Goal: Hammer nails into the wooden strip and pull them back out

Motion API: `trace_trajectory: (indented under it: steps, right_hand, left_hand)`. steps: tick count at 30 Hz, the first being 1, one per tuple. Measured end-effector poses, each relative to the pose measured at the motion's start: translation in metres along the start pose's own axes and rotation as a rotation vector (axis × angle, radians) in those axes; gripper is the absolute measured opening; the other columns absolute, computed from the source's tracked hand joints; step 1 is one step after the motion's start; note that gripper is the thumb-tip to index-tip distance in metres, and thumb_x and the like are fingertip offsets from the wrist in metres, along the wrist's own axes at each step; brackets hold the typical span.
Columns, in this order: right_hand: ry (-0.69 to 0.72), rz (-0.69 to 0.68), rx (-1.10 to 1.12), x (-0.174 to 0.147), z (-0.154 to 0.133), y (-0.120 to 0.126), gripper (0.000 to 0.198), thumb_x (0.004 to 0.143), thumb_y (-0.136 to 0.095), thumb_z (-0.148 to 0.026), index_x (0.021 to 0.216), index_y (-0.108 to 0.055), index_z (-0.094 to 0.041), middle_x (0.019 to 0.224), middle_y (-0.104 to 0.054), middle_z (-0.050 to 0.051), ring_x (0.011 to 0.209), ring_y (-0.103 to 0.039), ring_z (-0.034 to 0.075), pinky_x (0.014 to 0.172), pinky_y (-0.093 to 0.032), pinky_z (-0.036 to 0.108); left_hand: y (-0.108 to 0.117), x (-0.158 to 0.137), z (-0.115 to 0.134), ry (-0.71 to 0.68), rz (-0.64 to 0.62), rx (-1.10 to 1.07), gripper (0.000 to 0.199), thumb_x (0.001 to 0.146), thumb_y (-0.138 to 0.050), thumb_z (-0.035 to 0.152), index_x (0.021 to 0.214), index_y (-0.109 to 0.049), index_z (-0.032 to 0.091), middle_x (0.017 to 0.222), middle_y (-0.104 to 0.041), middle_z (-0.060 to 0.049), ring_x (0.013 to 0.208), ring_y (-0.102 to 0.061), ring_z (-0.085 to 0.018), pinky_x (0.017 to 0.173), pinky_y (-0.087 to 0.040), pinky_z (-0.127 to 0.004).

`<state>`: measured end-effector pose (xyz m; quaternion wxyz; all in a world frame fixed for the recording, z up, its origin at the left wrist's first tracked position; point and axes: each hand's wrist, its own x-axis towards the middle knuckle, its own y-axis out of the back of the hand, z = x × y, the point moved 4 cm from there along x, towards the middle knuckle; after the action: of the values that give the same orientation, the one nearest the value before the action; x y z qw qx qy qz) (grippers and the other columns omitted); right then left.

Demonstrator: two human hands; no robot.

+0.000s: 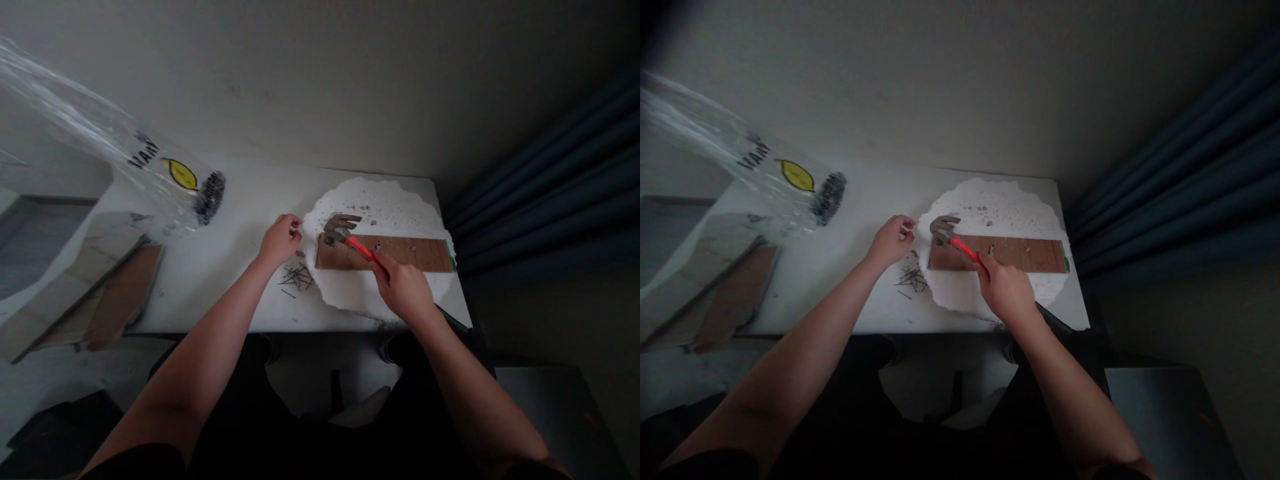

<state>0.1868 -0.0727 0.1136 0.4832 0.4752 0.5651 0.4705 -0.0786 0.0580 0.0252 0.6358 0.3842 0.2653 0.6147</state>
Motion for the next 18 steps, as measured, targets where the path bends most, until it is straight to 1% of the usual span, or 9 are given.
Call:
trace_trajectory:
  steps: [4, 7, 9, 12, 14, 18]
  right_hand:
    - [-0.010, -0.011, -0.012, -0.001, 0.001, -0.003, 0.048, 0.105, -0.032, -0.045, 0.139, -0.061, -0.027, 0.092, -0.077, 0.011, 0.078, -0.074, 0.028, 0.070, -0.053, 0.036]
    - [-0.012, 0.003, -0.016, -0.001, 0.003, -0.003, 0.047, 0.105, -0.034, -0.045, 0.139, -0.061, -0.028, 0.091, -0.077, 0.011, 0.078, -0.074, 0.028, 0.070, -0.053, 0.036]
    - [-0.024, 0.025, -0.016, -0.001, 0.004, -0.002, 0.047, 0.105, -0.034, -0.045, 0.140, -0.060, -0.027, 0.091, -0.077, 0.011, 0.077, -0.074, 0.028, 0.069, -0.053, 0.035]
    - [-0.027, 0.008, -0.030, -0.001, 0.005, -0.003, 0.046, 0.105, -0.036, -0.044, 0.139, -0.061, -0.027, 0.093, -0.078, 0.011, 0.076, -0.073, 0.027, 0.068, -0.053, 0.035]
    - [-0.020, -0.003, -0.038, -0.001, 0.005, -0.003, 0.046, 0.105, -0.035, -0.045, 0.138, -0.062, -0.028, 0.094, -0.078, 0.011, 0.077, -0.073, 0.027, 0.069, -0.053, 0.035]
    - [-0.030, 0.025, -0.039, -0.001, 0.005, -0.003, 0.048, 0.105, -0.034, -0.045, 0.140, -0.060, -0.026, 0.095, -0.078, 0.011, 0.078, -0.074, 0.028, 0.069, -0.052, 0.035]
  left_hand:
    - [-0.009, -0.006, -0.006, 0.049, -0.236, 0.248, 0.027, 0.085, -0.054, 0.021, 0.109, -0.067, 0.020, 0.116, -0.067, -0.009, 0.094, -0.067, -0.022, 0.084, -0.052, -0.033]
    - [-0.014, -0.009, -0.006, 0.034, -0.342, 0.370, 0.028, 0.087, -0.052, 0.026, 0.107, -0.070, 0.020, 0.115, -0.068, -0.010, 0.099, -0.068, -0.025, 0.083, -0.052, -0.033]
    - [-0.016, -0.011, -0.006, 0.020, -0.370, 0.406, 0.030, 0.088, -0.050, 0.028, 0.108, -0.071, 0.019, 0.115, -0.068, -0.011, 0.101, -0.068, -0.027, 0.082, -0.052, -0.034]
    - [-0.018, -0.011, -0.007, 0.017, -0.393, 0.423, 0.034, 0.087, -0.048, 0.026, 0.111, -0.071, 0.019, 0.117, -0.069, -0.012, 0.104, -0.068, -0.028, 0.082, -0.053, -0.034]
    - [-0.018, -0.012, -0.008, 0.030, -0.402, 0.428, 0.035, 0.086, -0.047, 0.023, 0.112, -0.071, 0.020, 0.118, -0.069, -0.011, 0.106, -0.067, -0.027, 0.083, -0.053, -0.034]
    - [-0.019, -0.012, -0.011, 0.061, -0.433, 0.444, 0.035, 0.085, -0.049, 0.023, 0.112, -0.072, 0.020, 0.118, -0.071, -0.012, 0.107, -0.067, -0.028, 0.083, -0.053, -0.034]
